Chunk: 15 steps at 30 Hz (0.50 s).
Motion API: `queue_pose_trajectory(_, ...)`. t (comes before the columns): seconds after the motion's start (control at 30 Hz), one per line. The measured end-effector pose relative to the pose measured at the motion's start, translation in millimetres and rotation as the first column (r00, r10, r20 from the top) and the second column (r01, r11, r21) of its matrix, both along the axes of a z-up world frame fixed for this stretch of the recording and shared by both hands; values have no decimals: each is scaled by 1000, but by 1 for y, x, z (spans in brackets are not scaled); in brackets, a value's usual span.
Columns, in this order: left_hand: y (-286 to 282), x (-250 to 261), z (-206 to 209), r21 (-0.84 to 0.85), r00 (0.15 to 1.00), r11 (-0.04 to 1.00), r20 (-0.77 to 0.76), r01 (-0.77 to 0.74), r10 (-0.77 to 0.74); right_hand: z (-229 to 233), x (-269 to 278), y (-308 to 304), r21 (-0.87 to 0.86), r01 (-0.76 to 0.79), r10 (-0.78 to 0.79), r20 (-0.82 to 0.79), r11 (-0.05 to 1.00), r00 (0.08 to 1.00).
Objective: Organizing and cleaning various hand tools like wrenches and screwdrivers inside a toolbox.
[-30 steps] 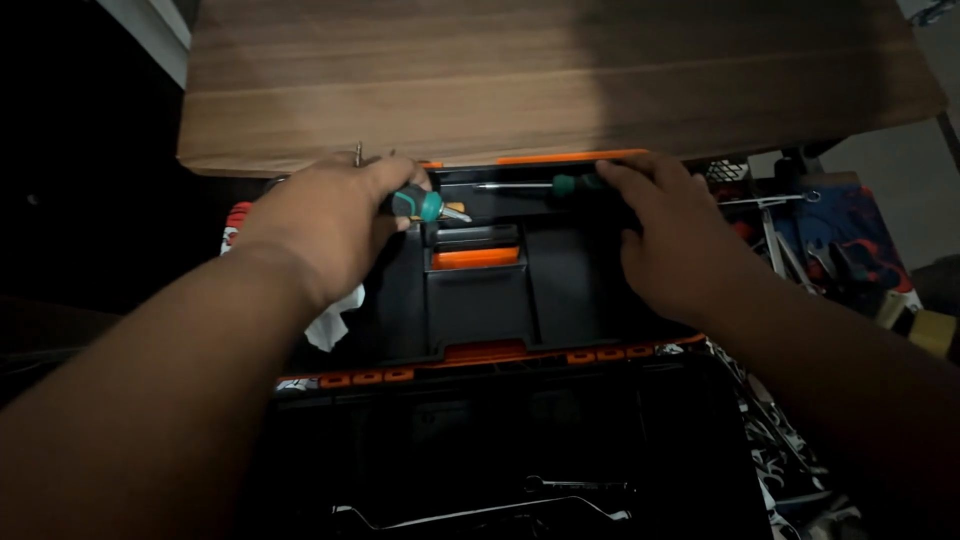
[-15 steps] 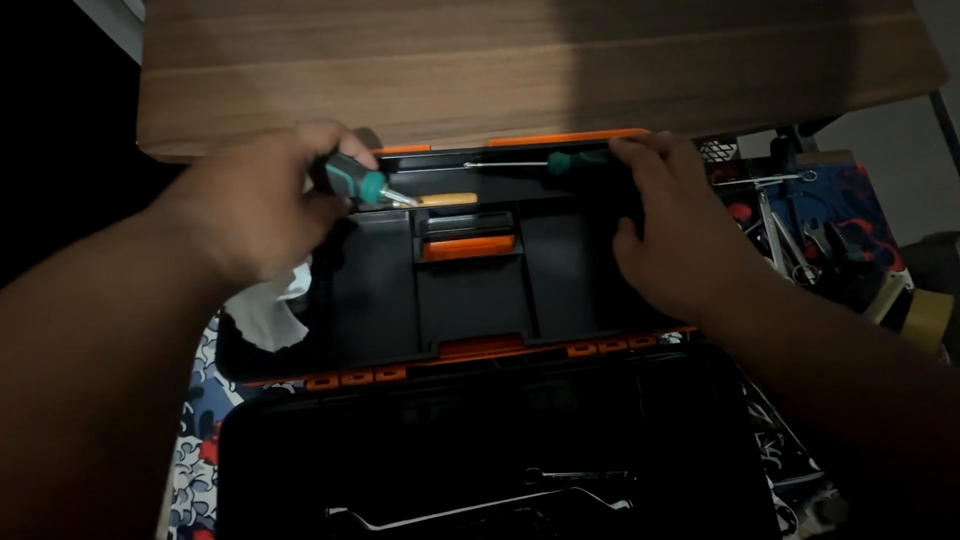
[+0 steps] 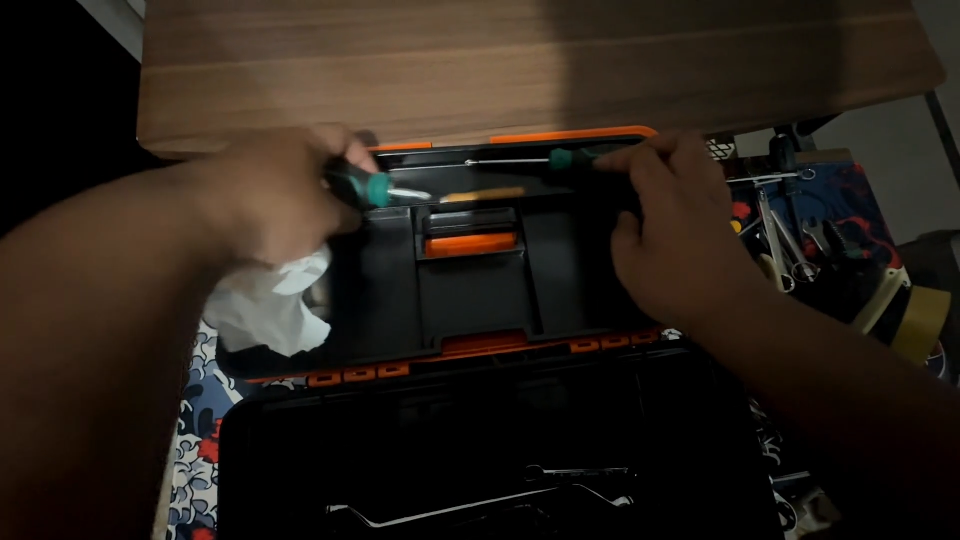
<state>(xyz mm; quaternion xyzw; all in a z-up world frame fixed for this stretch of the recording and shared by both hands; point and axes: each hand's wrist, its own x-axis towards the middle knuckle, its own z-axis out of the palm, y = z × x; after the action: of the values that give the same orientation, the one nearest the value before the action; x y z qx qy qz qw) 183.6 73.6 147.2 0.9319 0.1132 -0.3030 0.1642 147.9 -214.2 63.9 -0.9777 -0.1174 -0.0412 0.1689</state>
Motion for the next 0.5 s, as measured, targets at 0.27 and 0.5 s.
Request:
queue_pose_trajectory(0.27, -26, 6, -7, -214, 988, 966, 78, 147, -133, -3, -1, -3, 25, -67, 64, 85, 997, 994)
queue_pose_trajectory(0.5, 6, 13, -43, -430, 970, 890, 237, 151, -51, 5, 0, -2, -44, -50, 51, 30, 998, 998)
